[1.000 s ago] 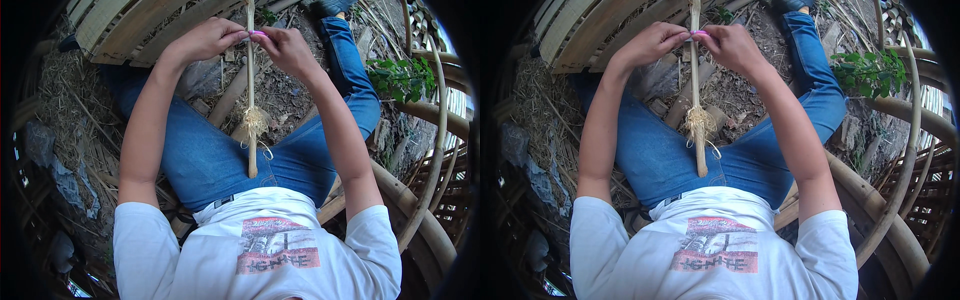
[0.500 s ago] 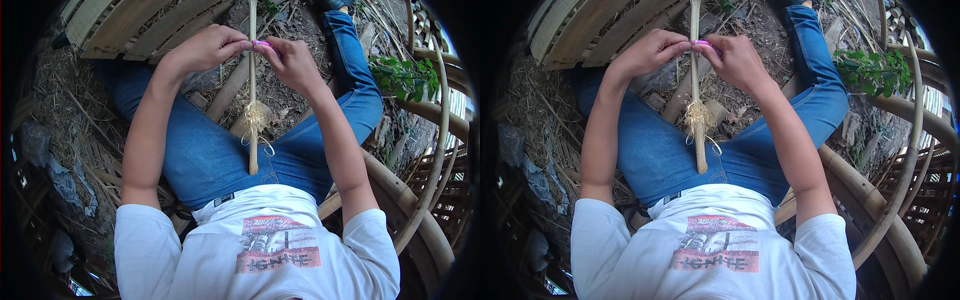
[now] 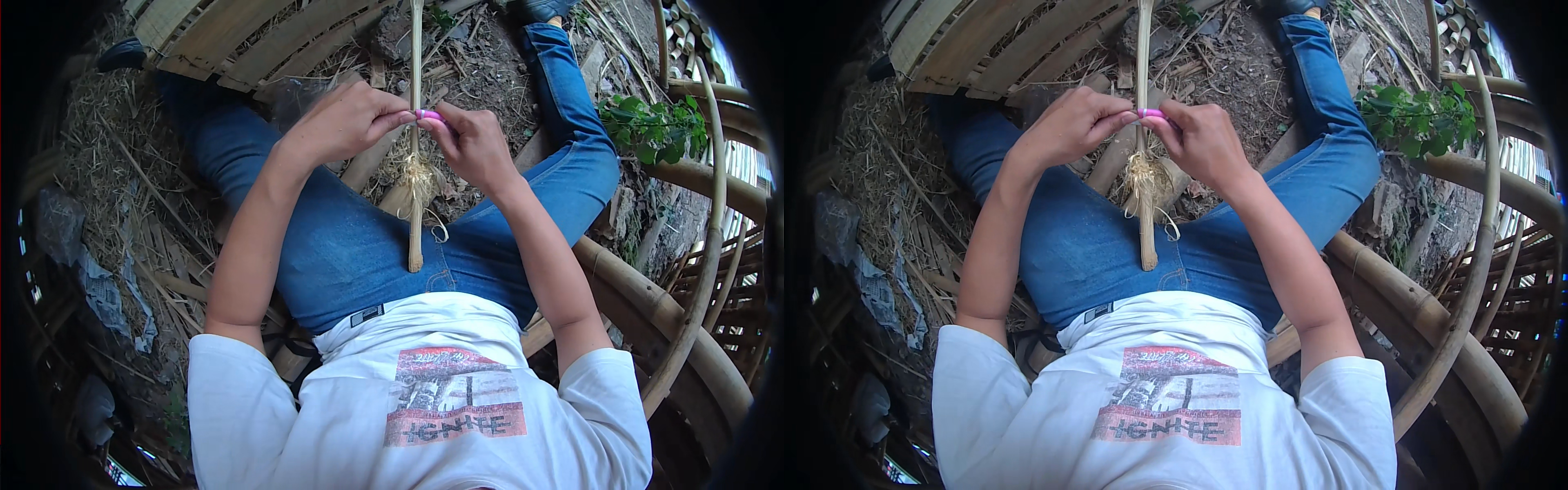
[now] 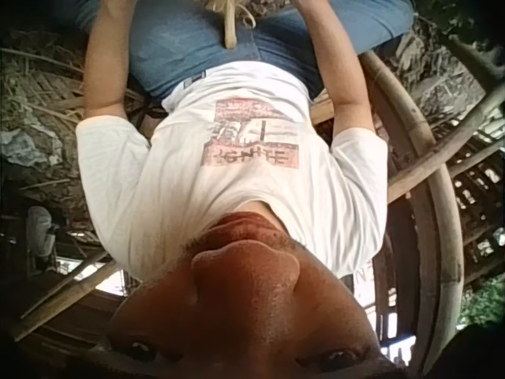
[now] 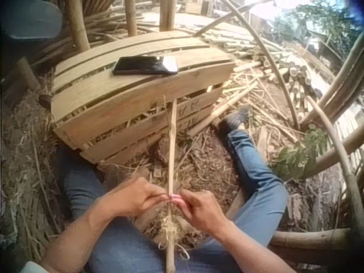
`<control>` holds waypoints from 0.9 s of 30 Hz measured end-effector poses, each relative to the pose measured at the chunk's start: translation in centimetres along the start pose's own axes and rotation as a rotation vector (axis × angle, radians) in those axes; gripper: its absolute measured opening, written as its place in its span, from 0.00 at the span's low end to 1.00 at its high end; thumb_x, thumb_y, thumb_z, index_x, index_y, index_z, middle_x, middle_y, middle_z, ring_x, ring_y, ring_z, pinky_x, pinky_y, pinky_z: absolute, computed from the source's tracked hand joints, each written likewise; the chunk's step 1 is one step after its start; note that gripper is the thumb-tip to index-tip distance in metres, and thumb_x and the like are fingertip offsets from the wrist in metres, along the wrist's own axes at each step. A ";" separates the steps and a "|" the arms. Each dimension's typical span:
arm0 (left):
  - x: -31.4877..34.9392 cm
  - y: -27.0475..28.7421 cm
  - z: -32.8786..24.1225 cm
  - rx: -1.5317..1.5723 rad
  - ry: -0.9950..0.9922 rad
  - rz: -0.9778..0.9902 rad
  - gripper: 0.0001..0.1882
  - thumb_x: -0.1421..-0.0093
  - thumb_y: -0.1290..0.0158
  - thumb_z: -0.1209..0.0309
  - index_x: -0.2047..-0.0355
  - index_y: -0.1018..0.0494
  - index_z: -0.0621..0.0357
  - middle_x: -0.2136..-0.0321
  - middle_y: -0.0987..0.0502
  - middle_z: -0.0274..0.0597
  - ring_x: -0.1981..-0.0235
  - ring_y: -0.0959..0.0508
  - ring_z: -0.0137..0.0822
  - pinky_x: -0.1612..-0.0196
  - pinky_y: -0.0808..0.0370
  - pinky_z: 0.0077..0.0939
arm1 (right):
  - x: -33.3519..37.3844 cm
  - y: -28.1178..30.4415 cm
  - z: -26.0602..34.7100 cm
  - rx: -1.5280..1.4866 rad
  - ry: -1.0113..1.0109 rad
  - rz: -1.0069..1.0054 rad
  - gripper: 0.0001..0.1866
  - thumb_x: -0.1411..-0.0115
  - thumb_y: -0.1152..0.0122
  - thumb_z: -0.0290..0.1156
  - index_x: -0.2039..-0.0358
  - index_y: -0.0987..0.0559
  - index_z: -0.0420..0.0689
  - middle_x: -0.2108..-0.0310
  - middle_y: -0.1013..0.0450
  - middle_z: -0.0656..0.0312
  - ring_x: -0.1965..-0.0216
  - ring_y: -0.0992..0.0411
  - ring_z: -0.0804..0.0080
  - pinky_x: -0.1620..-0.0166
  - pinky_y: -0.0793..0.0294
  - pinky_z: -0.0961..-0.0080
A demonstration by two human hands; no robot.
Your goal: The person uses a small knife to peel bark and thin shavings from a thin wooden stick while holding it steady between their legs.
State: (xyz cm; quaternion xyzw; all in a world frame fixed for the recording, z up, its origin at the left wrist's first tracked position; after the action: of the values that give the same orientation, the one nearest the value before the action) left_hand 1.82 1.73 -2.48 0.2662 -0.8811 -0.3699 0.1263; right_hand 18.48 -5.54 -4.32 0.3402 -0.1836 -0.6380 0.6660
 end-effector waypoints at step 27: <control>-5.1 3.1 4.3 0.074 -0.013 -0.191 0.13 0.33 0.49 0.63 0.65 0.24 0.62 0.83 0.32 0.51 0.83 0.34 0.41 0.75 0.36 0.37 | -8.7 2.8 -1.6 0.156 0.068 0.029 0.16 0.38 0.39 0.44 0.69 0.18 0.43 0.84 0.29 0.51 0.80 0.28 0.51 0.74 0.30 0.60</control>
State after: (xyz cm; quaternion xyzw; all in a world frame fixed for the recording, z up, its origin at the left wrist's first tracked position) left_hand 3.13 8.92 -3.37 0.3511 -0.8656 -0.3490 0.0748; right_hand 20.51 3.18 -1.88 0.4098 -0.2150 -0.6001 0.6525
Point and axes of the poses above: each hand's wrist, its own x-axis away from the middle knuckle, its own y-axis out of the back of the hand, z = x × y, the point moved 4 cm from there along -x, towards the middle knuckle
